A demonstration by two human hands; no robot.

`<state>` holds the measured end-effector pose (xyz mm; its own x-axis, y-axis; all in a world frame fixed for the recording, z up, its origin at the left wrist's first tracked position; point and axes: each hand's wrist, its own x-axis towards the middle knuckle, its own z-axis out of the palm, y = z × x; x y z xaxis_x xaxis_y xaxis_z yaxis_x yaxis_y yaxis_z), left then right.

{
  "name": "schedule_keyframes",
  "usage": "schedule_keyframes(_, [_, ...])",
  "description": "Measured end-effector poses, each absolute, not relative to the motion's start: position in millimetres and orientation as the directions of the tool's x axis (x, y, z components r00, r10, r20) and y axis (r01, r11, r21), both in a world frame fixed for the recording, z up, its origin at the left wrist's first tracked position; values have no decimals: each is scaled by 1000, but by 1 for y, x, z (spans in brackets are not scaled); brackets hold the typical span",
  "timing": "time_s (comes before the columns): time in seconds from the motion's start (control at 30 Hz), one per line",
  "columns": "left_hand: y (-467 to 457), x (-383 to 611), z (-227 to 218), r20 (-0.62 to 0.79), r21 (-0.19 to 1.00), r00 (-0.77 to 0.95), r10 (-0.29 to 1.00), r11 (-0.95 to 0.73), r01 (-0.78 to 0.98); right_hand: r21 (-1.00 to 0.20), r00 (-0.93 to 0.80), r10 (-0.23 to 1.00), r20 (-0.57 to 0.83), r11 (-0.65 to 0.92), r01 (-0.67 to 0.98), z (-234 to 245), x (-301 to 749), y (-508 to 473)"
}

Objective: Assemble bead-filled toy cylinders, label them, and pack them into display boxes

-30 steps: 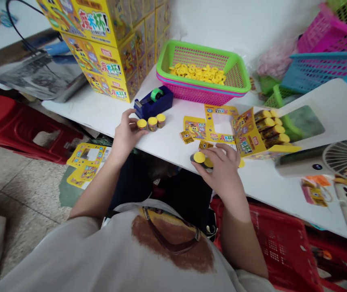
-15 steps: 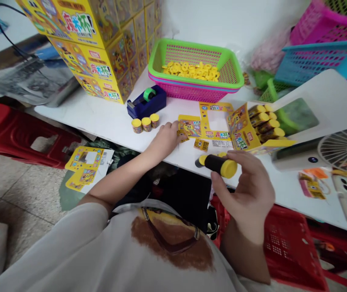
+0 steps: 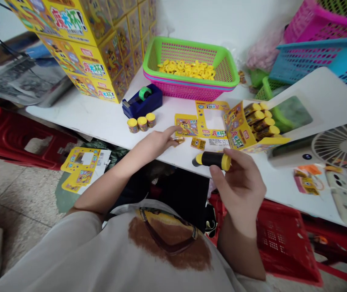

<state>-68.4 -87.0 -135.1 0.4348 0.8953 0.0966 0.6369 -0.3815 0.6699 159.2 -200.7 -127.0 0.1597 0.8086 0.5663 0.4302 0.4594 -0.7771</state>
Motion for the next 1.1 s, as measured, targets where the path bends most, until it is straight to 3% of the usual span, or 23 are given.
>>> schedule_keyframes(0.1, [-109,-80,-127,84,754,589,804,-437,490,-827,272,800,534,429,363,-118,156,-197])
schedule_keyframes(0.27, [-130,-88,-130,335,774,703,628,-608,174,-878,208,855,474,442,185,-96,137,-197])
schedule_keyframes(0.53, [-136,-84,-130,632,684,527,568,-728,-35,-933,74,931,357,353,65,-87,124,-198])
schedule_keyframes(0.63, [-140,-85,-127,691,648,491,531,-756,-94,-939,58,941,333,325,117,-89,128,-198])
schedule_keyframes(0.73, [-147,-86,-119,601,760,501,623,-639,-118,-919,9,932,362,355,172,-88,130,-200])
schedule_keyframes(0.83, [-155,-87,-111,422,904,583,695,-374,-208,-873,-74,904,422,427,236,-87,132,-201])
schedule_keyframes(0.93, [-158,-86,-112,349,932,619,703,-193,-307,-865,-186,903,387,426,267,-86,133,-203])
schedule_keyframes(1.0, [-159,-85,-116,334,935,615,714,-172,-309,-870,-201,904,377,420,257,-87,133,-205])
schedule_keyframes(1.1, [-159,-85,-124,387,922,564,730,-302,-242,-857,-140,911,388,412,309,-87,133,-207])
